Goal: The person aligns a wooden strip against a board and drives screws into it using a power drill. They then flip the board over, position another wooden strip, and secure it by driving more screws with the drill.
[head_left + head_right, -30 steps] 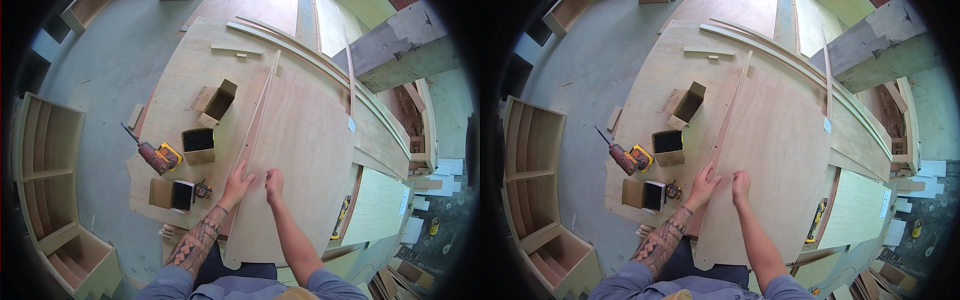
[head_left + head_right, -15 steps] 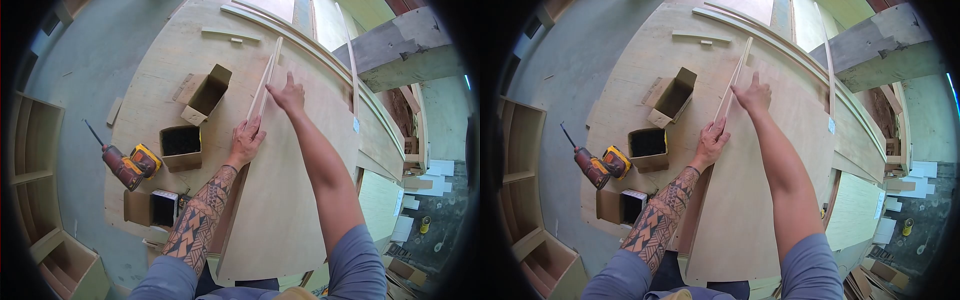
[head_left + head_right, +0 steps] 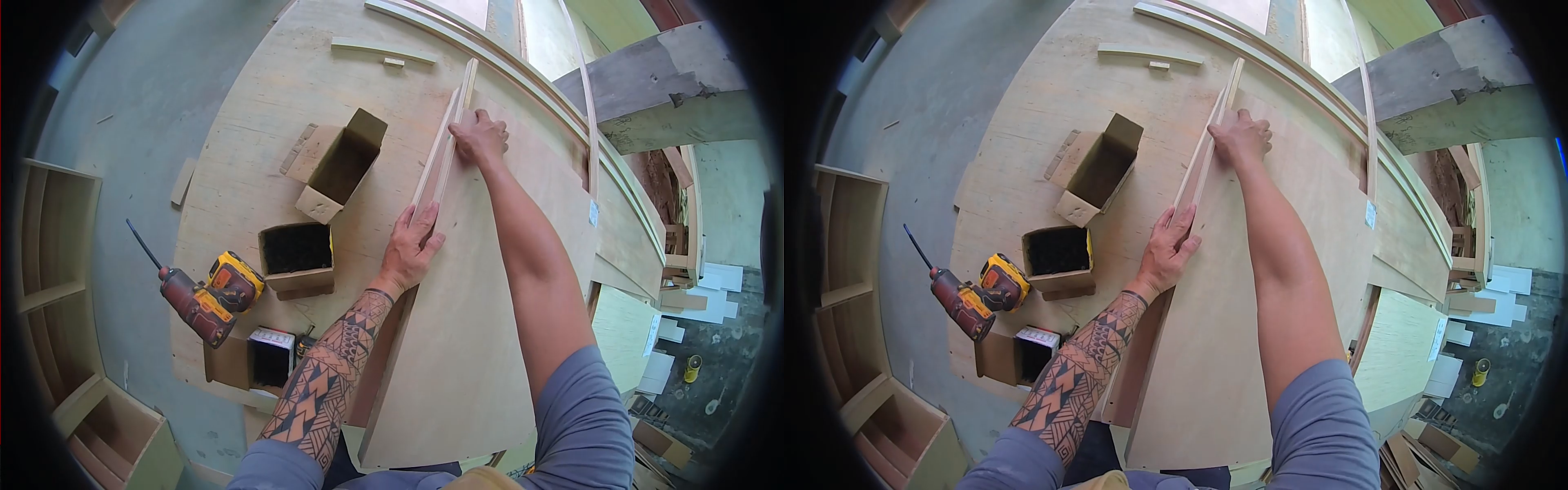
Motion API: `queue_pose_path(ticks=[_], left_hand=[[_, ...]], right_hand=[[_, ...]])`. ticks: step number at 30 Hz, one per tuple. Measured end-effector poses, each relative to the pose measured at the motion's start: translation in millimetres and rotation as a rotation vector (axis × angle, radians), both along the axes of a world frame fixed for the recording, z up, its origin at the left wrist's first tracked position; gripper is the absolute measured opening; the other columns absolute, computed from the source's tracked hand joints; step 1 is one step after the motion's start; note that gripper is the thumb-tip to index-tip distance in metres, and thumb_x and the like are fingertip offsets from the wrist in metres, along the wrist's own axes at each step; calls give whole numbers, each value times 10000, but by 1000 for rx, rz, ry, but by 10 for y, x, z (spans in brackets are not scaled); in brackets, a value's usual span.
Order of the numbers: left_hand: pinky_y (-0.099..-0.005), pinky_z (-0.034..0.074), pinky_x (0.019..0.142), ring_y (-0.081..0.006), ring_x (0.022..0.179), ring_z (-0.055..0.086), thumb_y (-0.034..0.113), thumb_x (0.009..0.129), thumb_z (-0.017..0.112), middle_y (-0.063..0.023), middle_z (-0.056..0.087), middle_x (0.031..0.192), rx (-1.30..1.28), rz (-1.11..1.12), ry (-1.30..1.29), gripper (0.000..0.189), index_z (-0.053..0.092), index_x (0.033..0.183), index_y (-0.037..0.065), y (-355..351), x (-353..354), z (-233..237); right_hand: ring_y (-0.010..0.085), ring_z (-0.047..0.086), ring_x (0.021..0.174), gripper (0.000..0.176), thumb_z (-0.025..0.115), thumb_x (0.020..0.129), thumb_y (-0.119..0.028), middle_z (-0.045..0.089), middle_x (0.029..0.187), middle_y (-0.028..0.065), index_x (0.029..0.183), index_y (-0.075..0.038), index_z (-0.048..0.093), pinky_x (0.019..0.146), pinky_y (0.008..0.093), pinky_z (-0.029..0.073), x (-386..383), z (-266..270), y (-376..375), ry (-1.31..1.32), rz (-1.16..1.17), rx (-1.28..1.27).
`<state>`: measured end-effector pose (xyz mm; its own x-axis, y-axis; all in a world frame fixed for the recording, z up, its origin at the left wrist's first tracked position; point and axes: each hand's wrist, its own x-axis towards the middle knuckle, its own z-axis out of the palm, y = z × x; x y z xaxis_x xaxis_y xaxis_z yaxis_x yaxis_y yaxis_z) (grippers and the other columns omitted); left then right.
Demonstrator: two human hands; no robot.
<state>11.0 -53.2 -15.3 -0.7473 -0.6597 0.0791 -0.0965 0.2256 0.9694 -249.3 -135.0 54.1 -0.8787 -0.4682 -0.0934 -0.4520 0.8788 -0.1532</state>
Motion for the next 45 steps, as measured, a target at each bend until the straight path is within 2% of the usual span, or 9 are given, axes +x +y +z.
queue_pose_path(ticks=[9,11,13,19,22,26,33,37,45], left_hand=[[-451,238,1278,-402,1493,385,334,1010,635,-136,626,1481,53,16,-55,624,487,1575,113,28,-14,-5],[-449,221,1283,-396,1480,412,304,1020,619,-147,670,1417,17,-4,-40,615,472,1581,99,-2,-20,-29],[-449,212,1285,-381,1473,430,284,1027,607,-161,682,1391,44,-47,-40,610,461,1583,81,-50,-21,12],[-430,252,1270,-291,1379,556,250,1053,577,-165,687,1385,155,-34,2,539,508,1537,24,-92,21,-115],[-389,387,1184,-239,1285,631,233,1044,619,-144,691,1378,301,92,57,474,587,1472,33,-289,-90,118],[-307,571,947,-168,1109,712,161,987,721,-126,737,1266,236,103,38,377,690,1347,55,-800,-564,627],[-302,600,827,-146,890,740,142,971,736,-79,770,939,291,46,-78,281,719,1233,42,-1011,-762,661],[-298,607,728,-126,800,738,118,981,661,-83,742,816,87,350,-60,119,640,983,1,-1343,-741,1072],[-292,611,859,-138,922,728,19,1013,603,-66,727,1014,36,422,-44,234,658,1238,-16,-2336,1593,2545]], right_hand=[[448,534,1281,738,740,825,-490,542,1366,263,1436,-112,572,1064,553,450,207,-172,243,102,82,-120],[427,553,1245,571,653,925,-332,568,1335,285,1400,-31,555,1046,543,447,432,-434,469,225,320,-756],[385,628,1143,359,546,992,-128,640,1241,268,1319,13,590,977,493,501,901,-321,764,67,324,-901],[332,716,930,168,595,1031,-58,718,1070,193,1180,-25,666,815,407,565,1185,-299,858,-140,66,-1081],[218,676,924,119,623,1036,-69,704,1045,123,1142,-30,660,836,361,548,1160,-373,844,-90,78,-1055],[310,675,938,81,634,1021,-98,663,1035,132,1084,-51,652,807,406,553,1186,-238,806,47,116,-914],[303,636,947,195,671,1013,-205,627,1024,142,1102,-34,644,828,394,526,1178,-307,799,19,93,-816],[357,588,1129,286,684,908,-133,625,1174,188,1158,-3,635,998,439,492,977,-679,857,176,237,-689],[374,549,1221,450,681,878,-179,571,1258,176,1305,-70,593,1054,501,449,1150,-365,730,178,104,-423]])
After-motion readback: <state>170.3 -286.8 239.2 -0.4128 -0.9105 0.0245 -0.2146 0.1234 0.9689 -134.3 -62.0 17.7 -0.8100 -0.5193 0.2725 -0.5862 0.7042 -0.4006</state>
